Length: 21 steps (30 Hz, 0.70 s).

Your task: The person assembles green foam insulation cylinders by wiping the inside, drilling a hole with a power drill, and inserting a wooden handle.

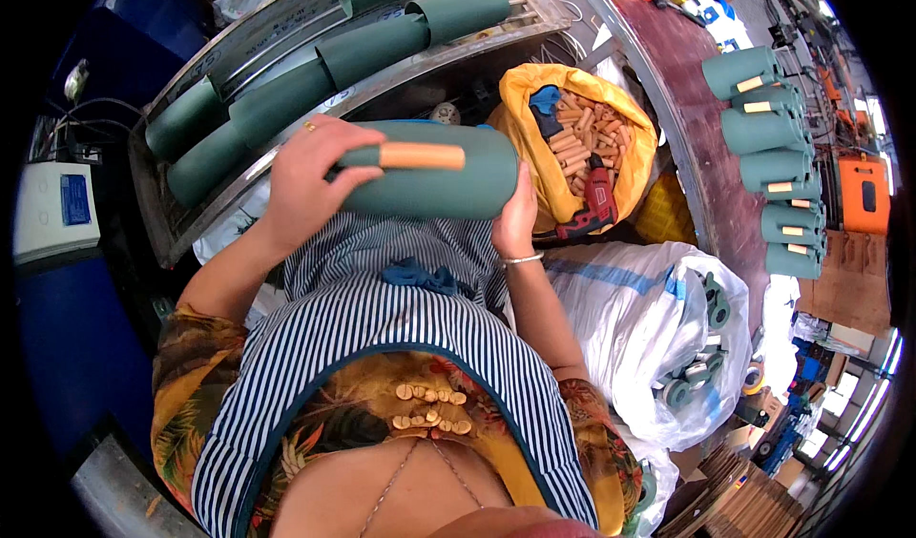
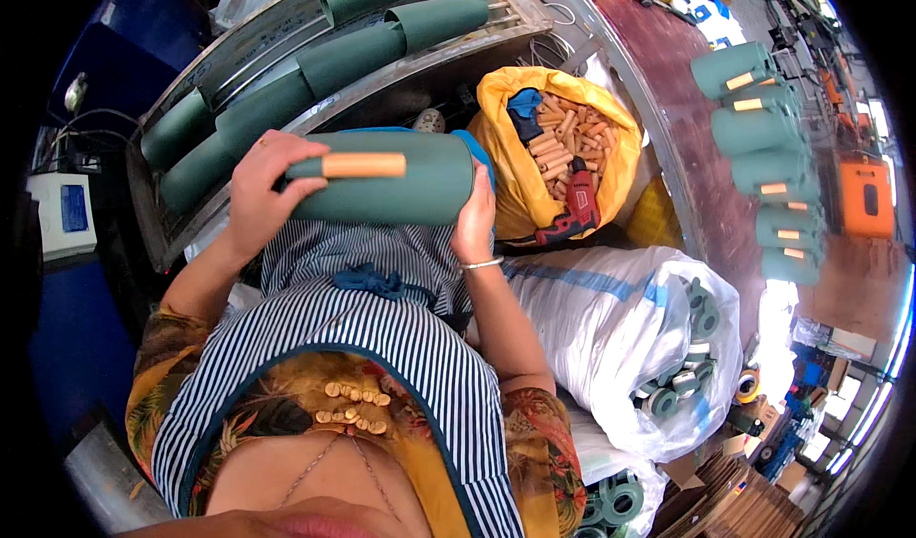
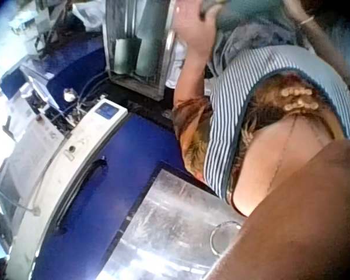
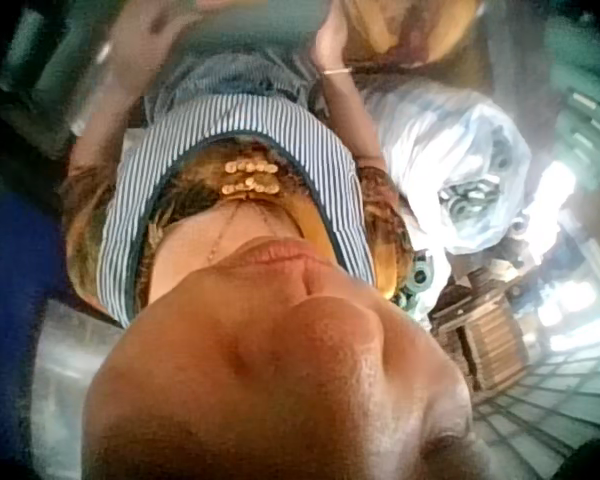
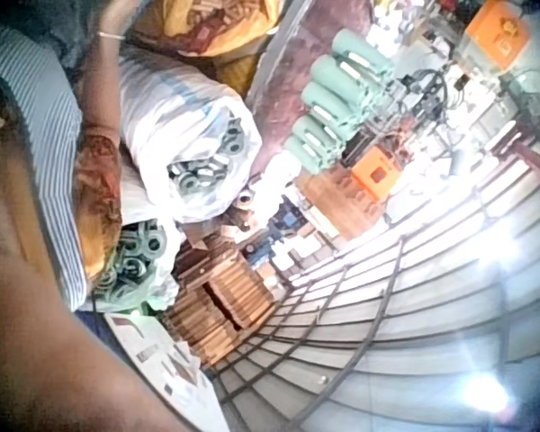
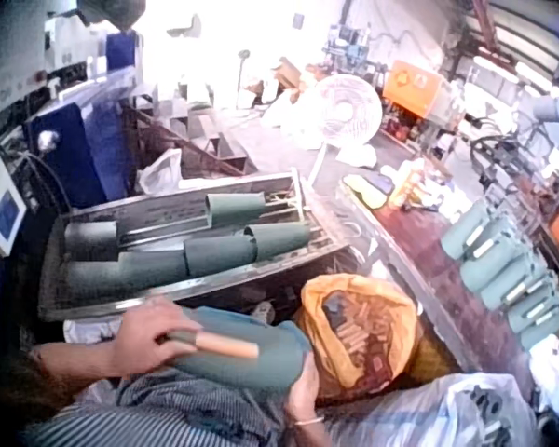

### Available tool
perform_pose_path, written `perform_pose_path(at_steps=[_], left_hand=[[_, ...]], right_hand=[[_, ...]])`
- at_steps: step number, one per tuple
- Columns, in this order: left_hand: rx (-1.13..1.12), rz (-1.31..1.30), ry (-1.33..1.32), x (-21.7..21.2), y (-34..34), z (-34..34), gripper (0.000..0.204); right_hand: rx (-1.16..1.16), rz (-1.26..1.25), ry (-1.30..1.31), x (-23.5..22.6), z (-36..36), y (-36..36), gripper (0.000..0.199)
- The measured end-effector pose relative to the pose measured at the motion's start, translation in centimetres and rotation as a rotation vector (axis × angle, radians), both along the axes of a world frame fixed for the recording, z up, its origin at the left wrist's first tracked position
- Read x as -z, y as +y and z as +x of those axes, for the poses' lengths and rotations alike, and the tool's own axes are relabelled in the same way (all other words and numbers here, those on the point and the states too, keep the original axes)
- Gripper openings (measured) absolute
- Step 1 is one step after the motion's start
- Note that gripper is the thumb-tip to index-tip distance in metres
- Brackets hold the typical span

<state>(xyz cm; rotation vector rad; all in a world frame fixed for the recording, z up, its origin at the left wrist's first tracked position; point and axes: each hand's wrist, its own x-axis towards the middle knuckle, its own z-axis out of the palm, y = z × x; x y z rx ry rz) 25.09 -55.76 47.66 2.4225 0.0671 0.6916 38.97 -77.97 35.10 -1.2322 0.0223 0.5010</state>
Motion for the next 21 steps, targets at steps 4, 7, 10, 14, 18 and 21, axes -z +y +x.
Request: perform_pose_path(at_steps=[4, 7, 10, 14, 18, 21], left_hand=[[0.224, 0.148, -0.048, -2.9, -1.3, 2.8, 0.035], [0.592, 0.493, -0.021, -5.0, -2.7, 6.3, 0.033], [1.069, 0.834, -0.4, -5.7, -6.5, 7.7, 0.022], [1.268, 0.897, -0.263, -7.9, -9.7, 15.2, 0.023], [1.198, 0.884, -0.514, -7.6, -15.4, 24.6, 0.025], [1.021, 0.657, -0.817, -7.4, -21.4, 28.5, 0.037]], right_hand=[[-0.009, 0.072, -0.061, 0.0, 1.6, -1.0, 0.048], [-0.008, 0.188, 0.322, 1.6, 4.2, -3.8, 0.041], [-0.345, -0.113, 0.5, 4.2, 7.1, -5.7, 0.035], [-0.085, -0.445, -0.501, -0.9, 8.5, -10.2, 0.037], [-0.364, -0.434, -0.737, -10.9, 6.4, -14.8, 0.026], [0.353, -0.738, -0.87, -9.1, 11.2, -17.5, 0.032]])
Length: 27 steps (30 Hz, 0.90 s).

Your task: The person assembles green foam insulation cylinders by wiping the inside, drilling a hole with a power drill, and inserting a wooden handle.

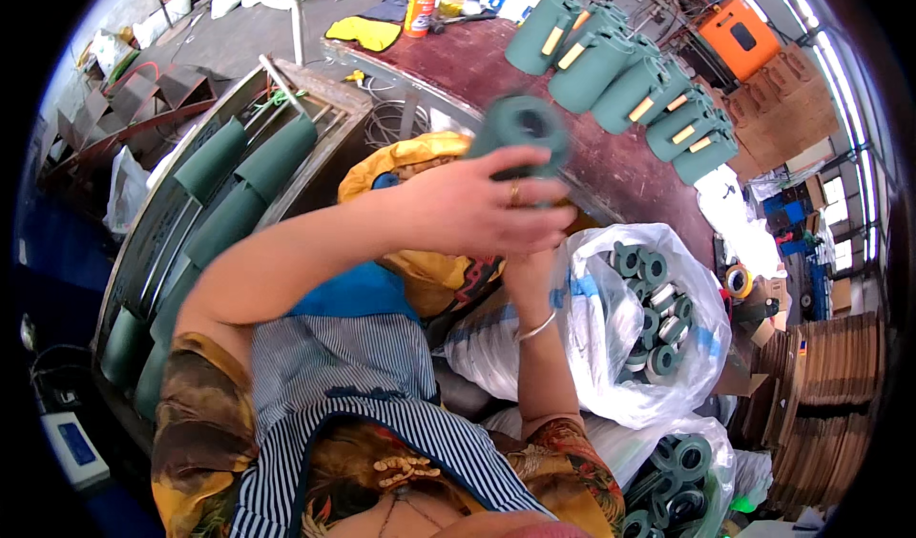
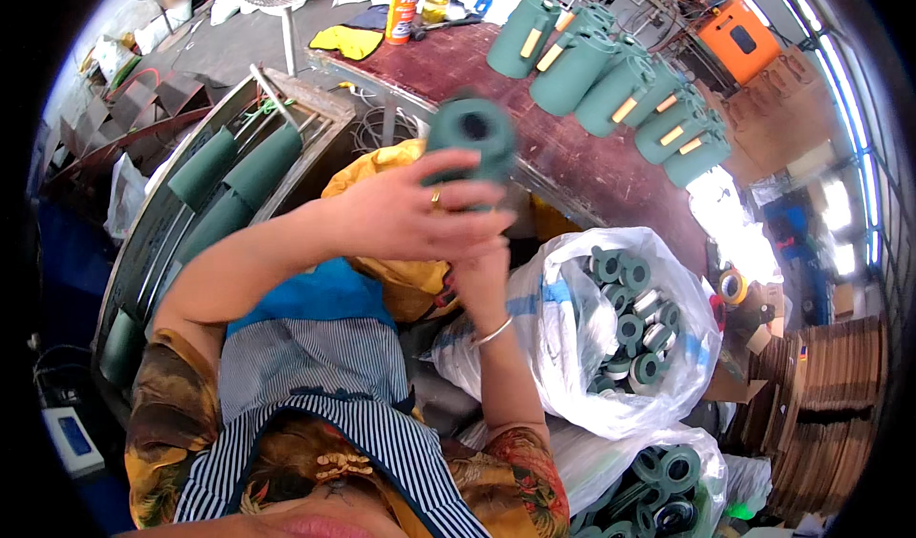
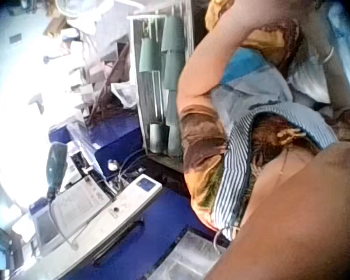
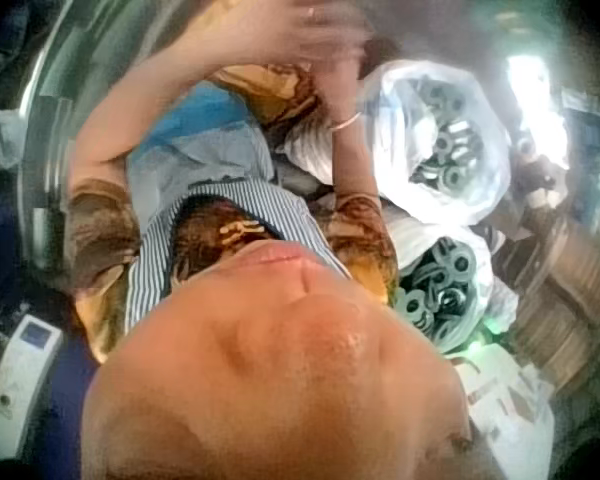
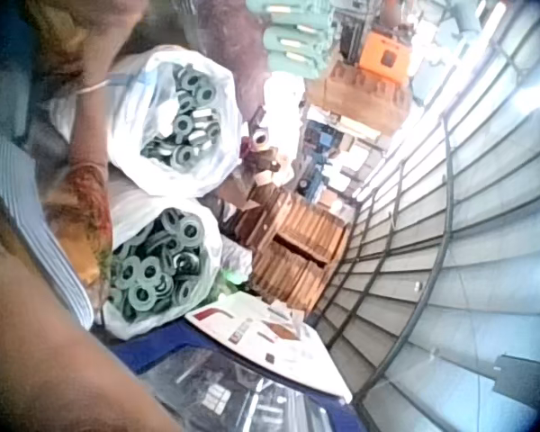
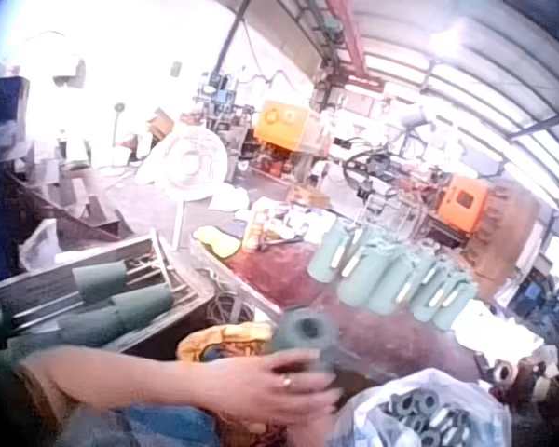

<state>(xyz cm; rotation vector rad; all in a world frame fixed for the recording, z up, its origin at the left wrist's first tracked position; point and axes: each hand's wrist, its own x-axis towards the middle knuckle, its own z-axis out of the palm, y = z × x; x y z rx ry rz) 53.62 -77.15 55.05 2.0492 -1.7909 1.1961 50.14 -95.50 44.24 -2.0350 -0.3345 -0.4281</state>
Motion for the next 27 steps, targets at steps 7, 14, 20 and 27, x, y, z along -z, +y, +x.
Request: perform_pose_path(at_steps=[7, 14, 20, 27], left_hand=[[-0.441, 0.079, 0.374, 5.9, 9.4, -4.1, 0.042], [-1.418, -0.517, 0.945, 24.4, 31.5, -31.8, 0.022], [-2.441, -1.913, 1.091, 37.5, 25.7, -78.0, 0.021], [-2.716, -2.269, 1.545, 35.9, -3.4, -89.8, 0.023]], right_hand=[[0.437, 0.384, -0.028, 1.8, 14.9, -17.4, 0.027], [0.826, -0.474, 0.094, 2.2, 26.8, -27.6, 0.063], [0.399, -0.7, 0.072, 8.4, 30.2, -13.0, 0.053], [-0.364, -0.791, -0.298, 9.3, 21.3, -0.5, 0.04]])
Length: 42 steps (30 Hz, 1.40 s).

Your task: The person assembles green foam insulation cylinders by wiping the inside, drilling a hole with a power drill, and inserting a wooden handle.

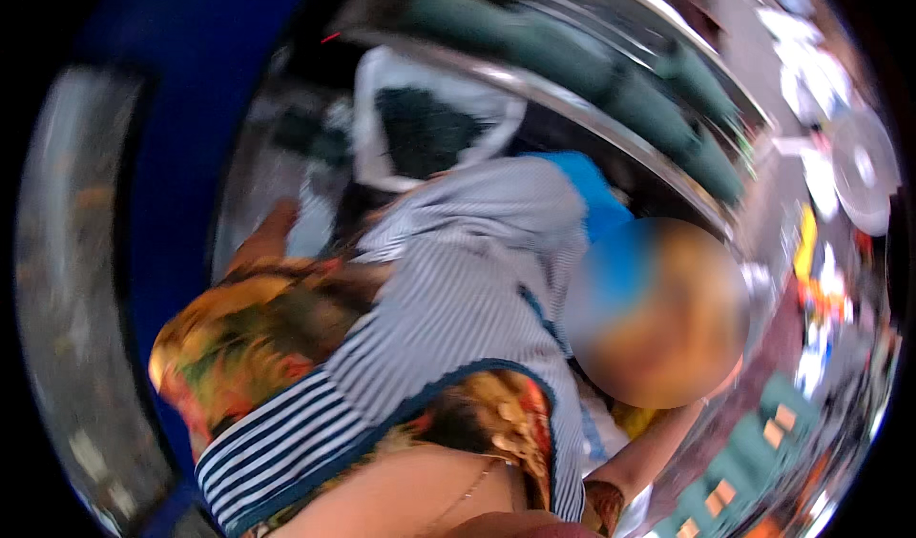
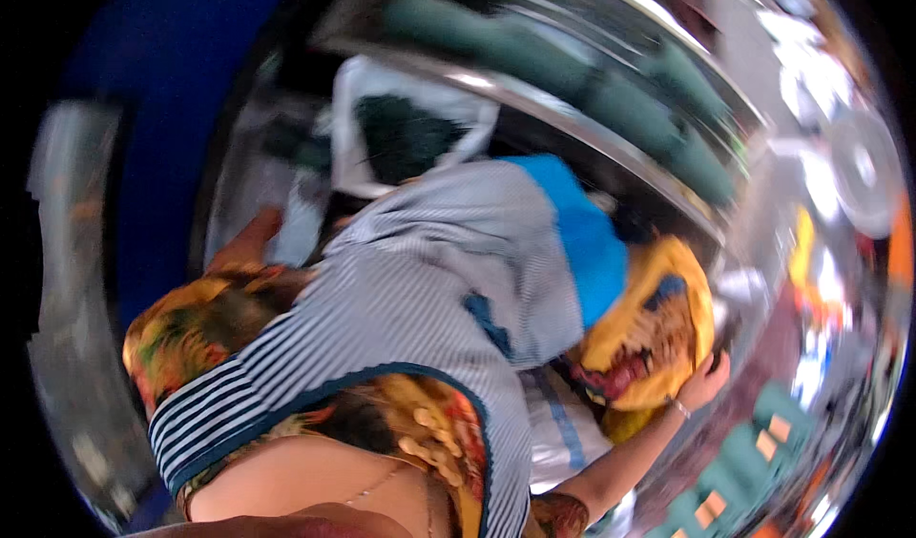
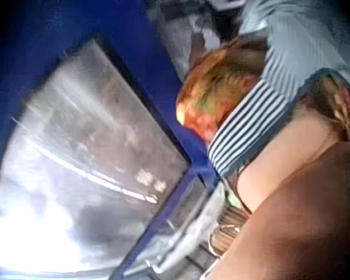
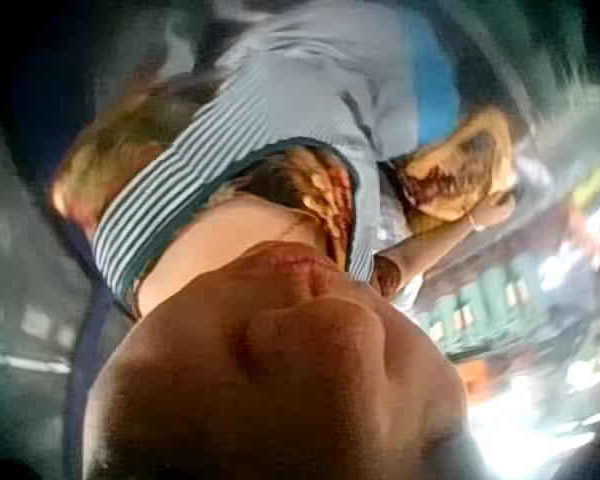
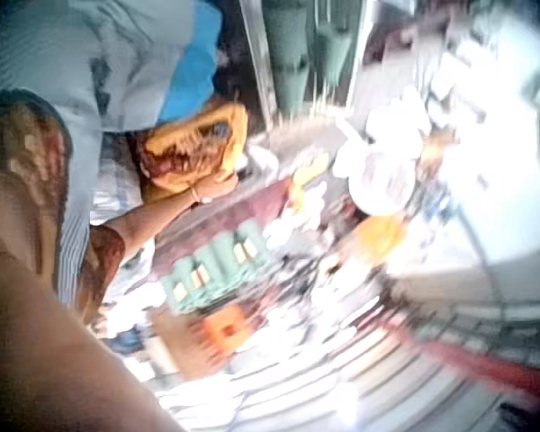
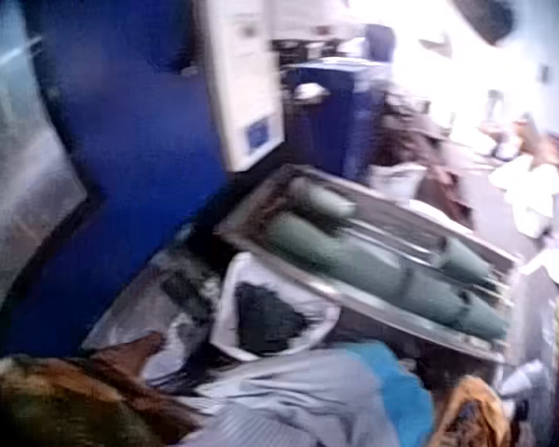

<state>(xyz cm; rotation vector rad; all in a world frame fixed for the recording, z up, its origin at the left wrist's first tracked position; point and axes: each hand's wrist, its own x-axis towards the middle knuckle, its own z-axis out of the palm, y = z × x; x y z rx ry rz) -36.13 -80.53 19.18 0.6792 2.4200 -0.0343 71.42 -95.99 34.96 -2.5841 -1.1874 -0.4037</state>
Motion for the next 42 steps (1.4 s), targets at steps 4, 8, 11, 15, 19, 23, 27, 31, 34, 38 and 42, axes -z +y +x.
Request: perform_pose_path(at_steps=[4, 8, 11, 15, 19, 23, 27, 31, 34, 38, 42], left_hand=[[-0.149, 0.008, -0.091, 0.1, -7.0, 1.6, 0.025], [-0.201, 0.128, -0.233, 1.3, -1.2, 7.4, 0.026], [-0.21, 0.319, -0.343, 0.9, 8.4, 9.4, 0.028], [-0.349, 0.534, -0.526, 0.1, 15.0, 18.3, 0.029], [-0.539, 0.715, -0.664, 0.8, 25.3, 22.3, 0.031], [-0.744, 0.789, -0.689, 4.0, 28.4, 24.0, 0.033], [-0.904, 0.916, -0.657, 4.7, 25.0, 22.4, 0.034], [-1.017, 1.066, -0.651, 4.7, 19.6, 20.4, 0.036], [-1.077, 1.187, -0.673, 4.2, 14.3, 18.5, 0.037], [-1.019, 1.277, -0.83, 2.1, 11.6, 17.8, 0.039], [-0.876, 1.145, -1.09, -3.5, 15.1, 25.3, 0.045]], right_hand=[[-0.443, -0.249, -0.172, -2.3, -10.7, 12.9, 0.039], [-0.624, -0.263, -0.057, -8.1, -18.5, 22.6, 0.04], [-0.704, -0.295, 0.016, -8.4, -21.9, 24.3, 0.043], [-0.801, -0.382, -0.12, -14.3, -18.7, 20.5, 0.044], [-0.663, -0.407, 0.032, -13.6, -16.9, 15.1, 0.043], [-0.635, -0.497, -0.046, -15.0, -19.8, 13.7, 0.043], [-0.721, -0.49, 0.029, -15.5, -20.6, 15.7, 0.041], [-0.878, -0.479, 0.002, -14.5, -23.5, 19.7, 0.038], [-1.017, -0.408, 0.109, -12.9, -27.9, 23.1, 0.04], [-1.326, -0.286, 0.196, -8.2, -37.8, 28.0, 0.053], [-1.296, -0.119, 0.552, -7.1, -44.0, 29.8, 0.069]])
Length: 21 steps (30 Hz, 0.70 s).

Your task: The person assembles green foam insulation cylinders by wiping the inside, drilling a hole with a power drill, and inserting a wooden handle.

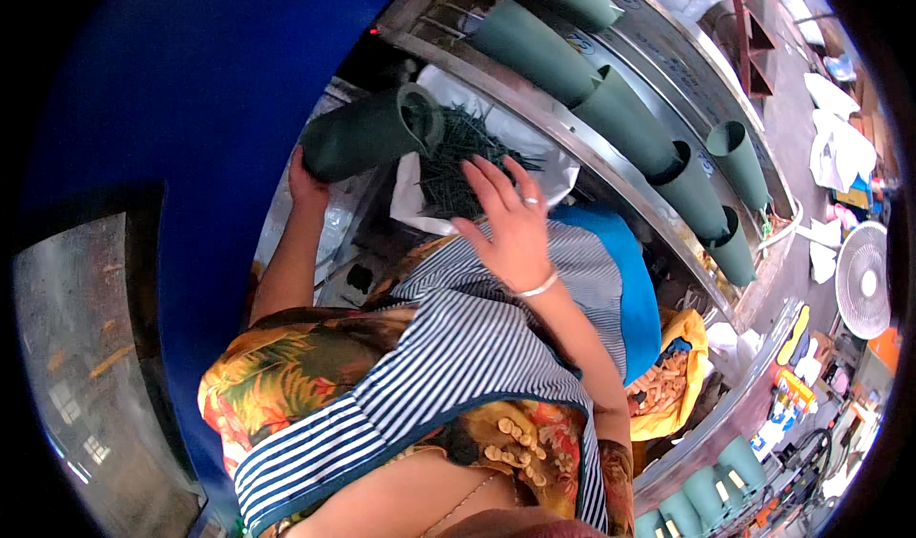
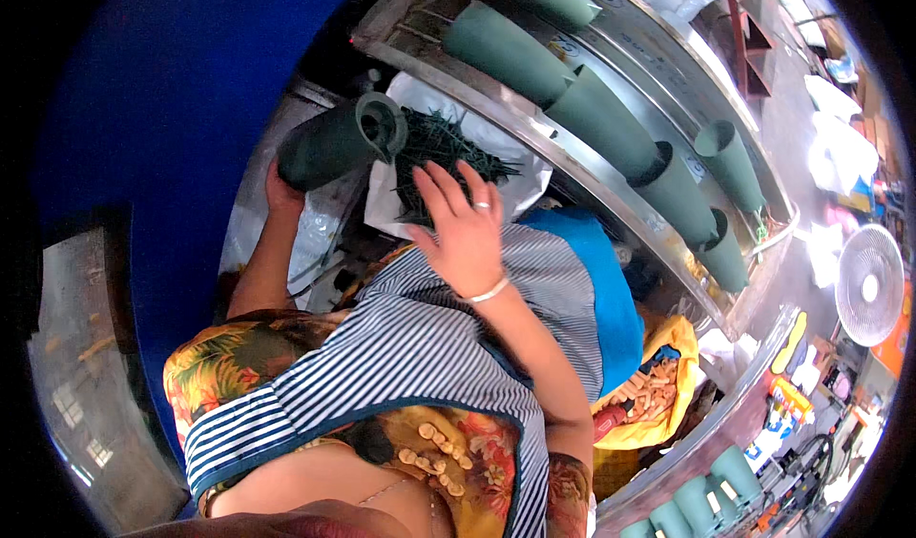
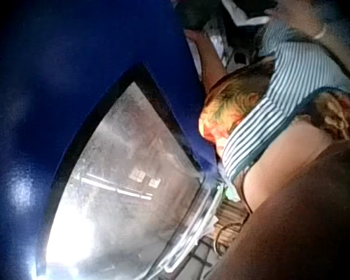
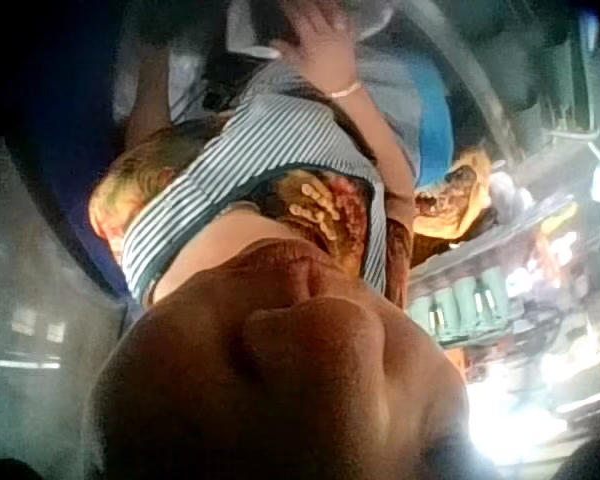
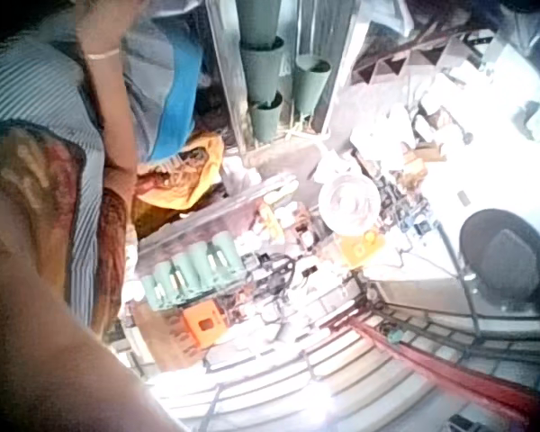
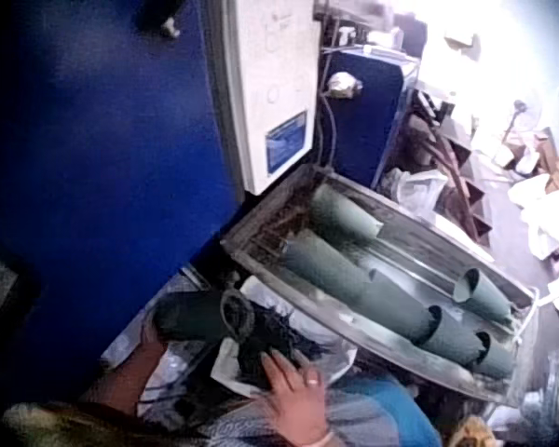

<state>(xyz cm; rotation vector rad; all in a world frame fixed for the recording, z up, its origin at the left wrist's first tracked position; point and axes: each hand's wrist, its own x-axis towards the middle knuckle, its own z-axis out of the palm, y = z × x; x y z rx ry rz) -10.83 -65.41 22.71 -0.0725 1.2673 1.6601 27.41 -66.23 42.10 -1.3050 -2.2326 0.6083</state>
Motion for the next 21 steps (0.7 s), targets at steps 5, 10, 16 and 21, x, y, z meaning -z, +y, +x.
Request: perform_pose_path(at_steps=[5, 10, 16, 21], left_hand=[[0.291, 0.01, -0.164, -5.6, 3.0, 11.9, 0.045], [0.471, 0.003, -0.413, -2.9, 3.3, 17.8, 0.045], [0.529, 0.097, -0.583, 0.1, 2.1, 20.7, 0.042], [0.667, 0.049, -0.544, 2.4, 2.3, 17.9, 0.047]], right_hand=[[0.191, -0.006, 0.005, -0.8, -0.5, 0.1, 0.068], [0.297, -0.062, -0.062, -1.6, 1.8, -1.2, 0.056], [0.228, 0.002, -0.256, -3.8, 1.0, -2.0, 0.069], [0.115, 0.347, -0.444, -3.6, 1.3, -2.4, 0.075]])
